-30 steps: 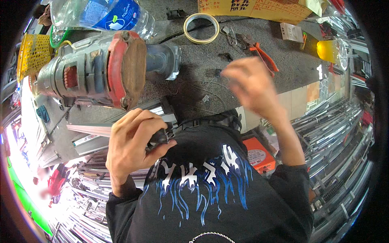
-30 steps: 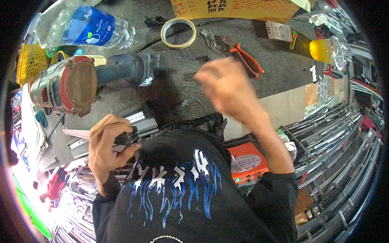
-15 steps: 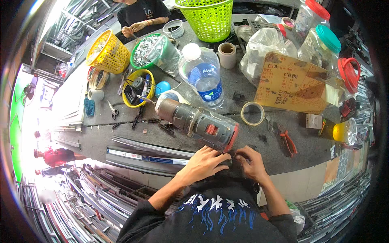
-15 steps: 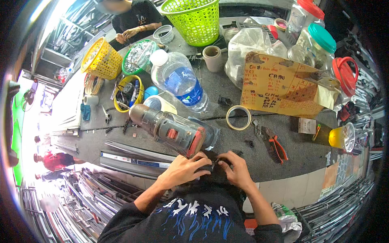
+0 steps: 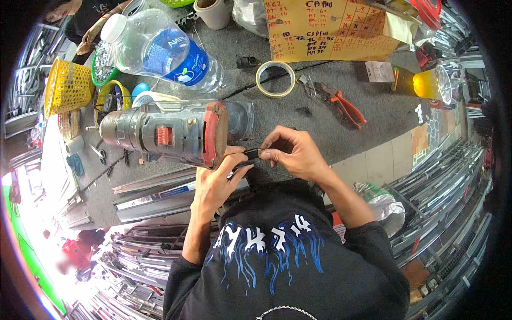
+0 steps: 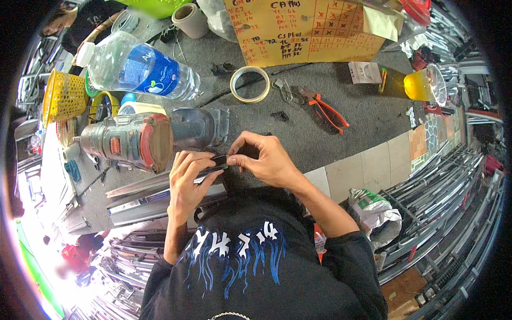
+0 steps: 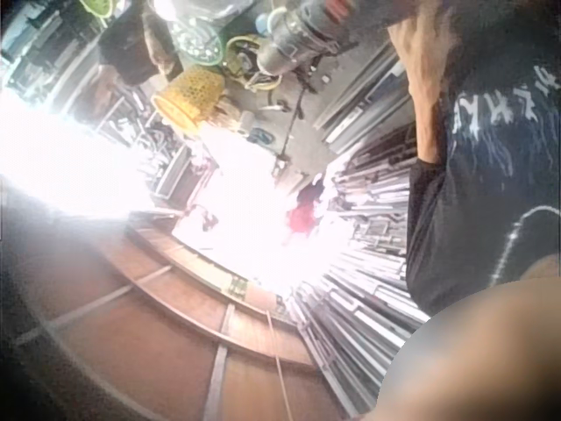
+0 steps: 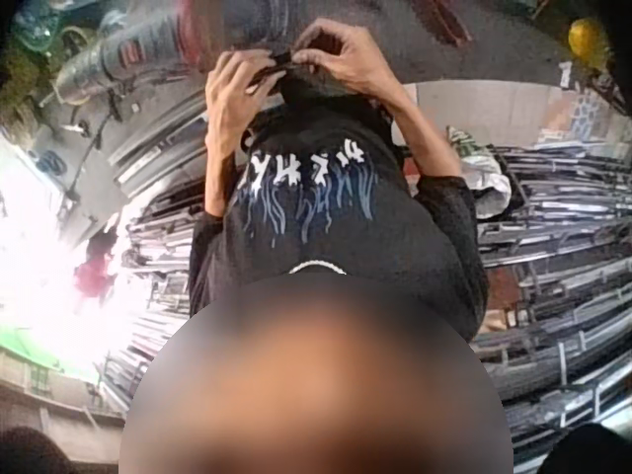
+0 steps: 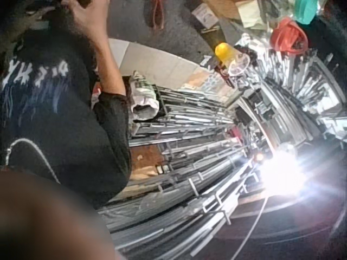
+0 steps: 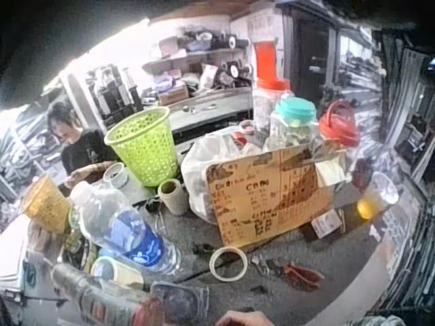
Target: The person assembles metal profiles by inserting rubber seals and small plastic clips into the grooves. They use pliers to secure the clips and handle several profile pieces on a cluttered workbench.
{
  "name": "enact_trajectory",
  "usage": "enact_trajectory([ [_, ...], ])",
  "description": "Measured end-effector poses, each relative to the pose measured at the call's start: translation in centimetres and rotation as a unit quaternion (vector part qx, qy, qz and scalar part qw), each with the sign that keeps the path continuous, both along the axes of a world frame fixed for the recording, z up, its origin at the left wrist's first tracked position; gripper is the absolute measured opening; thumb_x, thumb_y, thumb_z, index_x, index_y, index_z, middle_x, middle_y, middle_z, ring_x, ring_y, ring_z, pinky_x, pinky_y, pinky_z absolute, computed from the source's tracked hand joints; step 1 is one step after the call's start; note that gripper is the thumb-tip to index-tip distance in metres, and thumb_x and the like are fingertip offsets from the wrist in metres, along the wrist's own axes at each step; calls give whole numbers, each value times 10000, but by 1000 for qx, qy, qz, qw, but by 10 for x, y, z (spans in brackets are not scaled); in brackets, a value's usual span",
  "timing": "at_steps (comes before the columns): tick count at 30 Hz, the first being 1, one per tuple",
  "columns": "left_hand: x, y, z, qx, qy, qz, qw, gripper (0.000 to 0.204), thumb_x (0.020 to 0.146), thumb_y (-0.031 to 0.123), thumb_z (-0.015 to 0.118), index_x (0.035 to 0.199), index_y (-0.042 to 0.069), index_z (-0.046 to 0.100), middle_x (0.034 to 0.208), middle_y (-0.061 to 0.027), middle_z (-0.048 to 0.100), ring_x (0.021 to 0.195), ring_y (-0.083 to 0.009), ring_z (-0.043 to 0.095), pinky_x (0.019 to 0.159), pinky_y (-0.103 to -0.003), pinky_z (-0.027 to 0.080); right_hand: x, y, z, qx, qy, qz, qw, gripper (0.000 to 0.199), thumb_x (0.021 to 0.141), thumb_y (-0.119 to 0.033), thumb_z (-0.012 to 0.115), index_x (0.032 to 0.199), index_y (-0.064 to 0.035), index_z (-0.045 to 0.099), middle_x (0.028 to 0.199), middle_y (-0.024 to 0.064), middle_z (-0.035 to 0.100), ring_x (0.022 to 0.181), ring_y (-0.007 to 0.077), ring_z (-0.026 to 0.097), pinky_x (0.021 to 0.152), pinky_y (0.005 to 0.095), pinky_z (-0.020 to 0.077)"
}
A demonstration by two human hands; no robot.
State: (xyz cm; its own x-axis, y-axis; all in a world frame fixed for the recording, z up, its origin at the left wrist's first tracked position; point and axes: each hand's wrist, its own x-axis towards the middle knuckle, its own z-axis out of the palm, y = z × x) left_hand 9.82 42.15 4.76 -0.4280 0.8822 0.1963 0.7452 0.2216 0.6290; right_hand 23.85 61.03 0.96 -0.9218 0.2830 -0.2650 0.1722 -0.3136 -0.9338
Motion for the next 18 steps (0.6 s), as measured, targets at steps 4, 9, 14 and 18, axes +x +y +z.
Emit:
enact_trajectory([
  [4, -1, -4, -3, 11, 9, 4, 1000, 299, 814, 91, 907, 1064, 79, 744, 1121, -75, 773, 998, -322, 756, 863, -434, 593, 2, -2, -2, -12, 1, -10, 1000, 161, 969, -108, 838, 998, 6, 729, 874, 30, 757, 760, 74, 667, 673, 274, 548],
  [9, -1, -9, -13, 36, -16, -11, 999, 366, 734, 82, 952, 1030, 66, 738, 1088, -87, 784, 1004, -296, 724, 873, -422, 544, 4, 0, -4, 2, -23, 6, 1000, 174, 948, -108, 860, 969, -3, 723, 865, 23, 751, 759, 67, 664, 656, 266, 531],
  [14, 1, -10, -2, 19, 13, -34, 999, 305, 837, 116, 901, 1122, 99, 794, 1122, -61, 773, 1047, -287, 750, 912, -429, 604, -5, 5, -1, 25, -36, 61, 997, 272, 904, -93, 900, 1006, -33, 656, 854, -17, 696, 737, 60, 618, 637, 268, 505],
  [18, -1, -7, 10, 36, 36, -61, 997, 380, 834, 121, 895, 1203, 145, 808, 1130, -45, 758, 1042, -292, 737, 884, -442, 586, -15, 5, -6, -51, -29, 71, 996, 371, 868, -121, 937, 1031, -50, 611, 935, 5, 693, 839, 82, 631, 719, 278, 518],
])
